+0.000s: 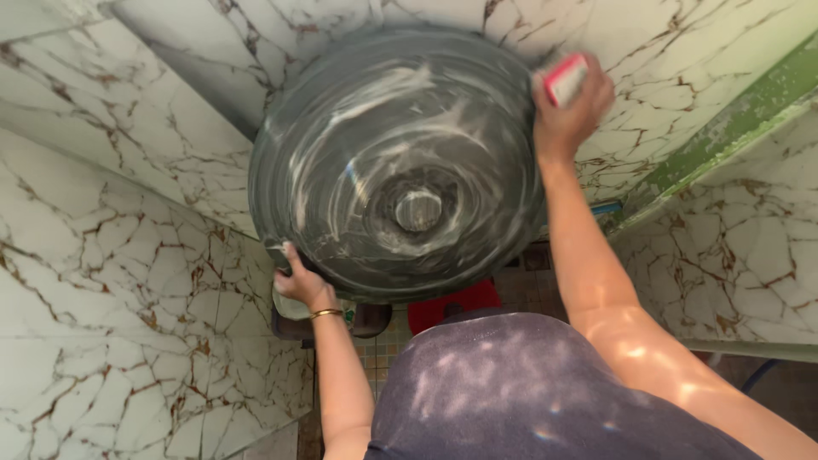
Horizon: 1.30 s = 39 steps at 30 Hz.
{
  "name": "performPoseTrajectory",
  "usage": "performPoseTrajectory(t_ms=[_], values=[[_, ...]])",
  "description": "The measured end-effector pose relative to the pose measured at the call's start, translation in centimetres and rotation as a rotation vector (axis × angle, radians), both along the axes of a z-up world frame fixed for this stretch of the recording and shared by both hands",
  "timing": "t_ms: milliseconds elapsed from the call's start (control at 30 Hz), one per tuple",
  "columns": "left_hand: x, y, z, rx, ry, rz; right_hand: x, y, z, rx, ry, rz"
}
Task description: The person scrubs a large, round, dark-colored lid with a red and white sponge. They hold the lid with their left hand and scrub the surface in circular motions with their right hand. The person rotates the lid to clean different sections and eventually lifts it to scrub the edges.
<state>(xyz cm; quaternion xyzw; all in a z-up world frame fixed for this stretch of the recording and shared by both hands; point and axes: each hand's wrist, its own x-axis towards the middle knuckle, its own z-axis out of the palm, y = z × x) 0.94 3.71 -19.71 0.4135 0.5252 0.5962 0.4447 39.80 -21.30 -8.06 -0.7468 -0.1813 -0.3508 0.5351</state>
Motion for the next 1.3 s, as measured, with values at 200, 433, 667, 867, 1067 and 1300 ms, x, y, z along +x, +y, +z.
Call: performPoseTrajectory(t_ms=[200,433,667,867,1067,1300], values=[[0.9,-4.0,-5.7,-0.334,-0.103,-0.058,0.4,2.7,-1.3,0.015,-0.165,0.004],[-3.5,1.2,-8.9,0.065,0.401,-0.294,0.4,5.4,3.2,-0.177,-0.384,-0.018],[2.4,7.4,10.8,0.56,0.98,-0.362,-0.6,6.5,1.5,-0.282,-0.499,0.149],[10.7,3.5,13.4,0.443,1.121,-0.448,-6.4,16.3,3.2,-0.456,-0.525,0.358],[12.0,4.4,10.3,0.581,1.015,-0.364,-9.8,14.6,4.0,-0.464,-0.694,0.543],[10.7,4.5,11.6,0.46,1.037,-0.376,-4.6,3.0,-1.2,-0.486,-0.275,0.056]])
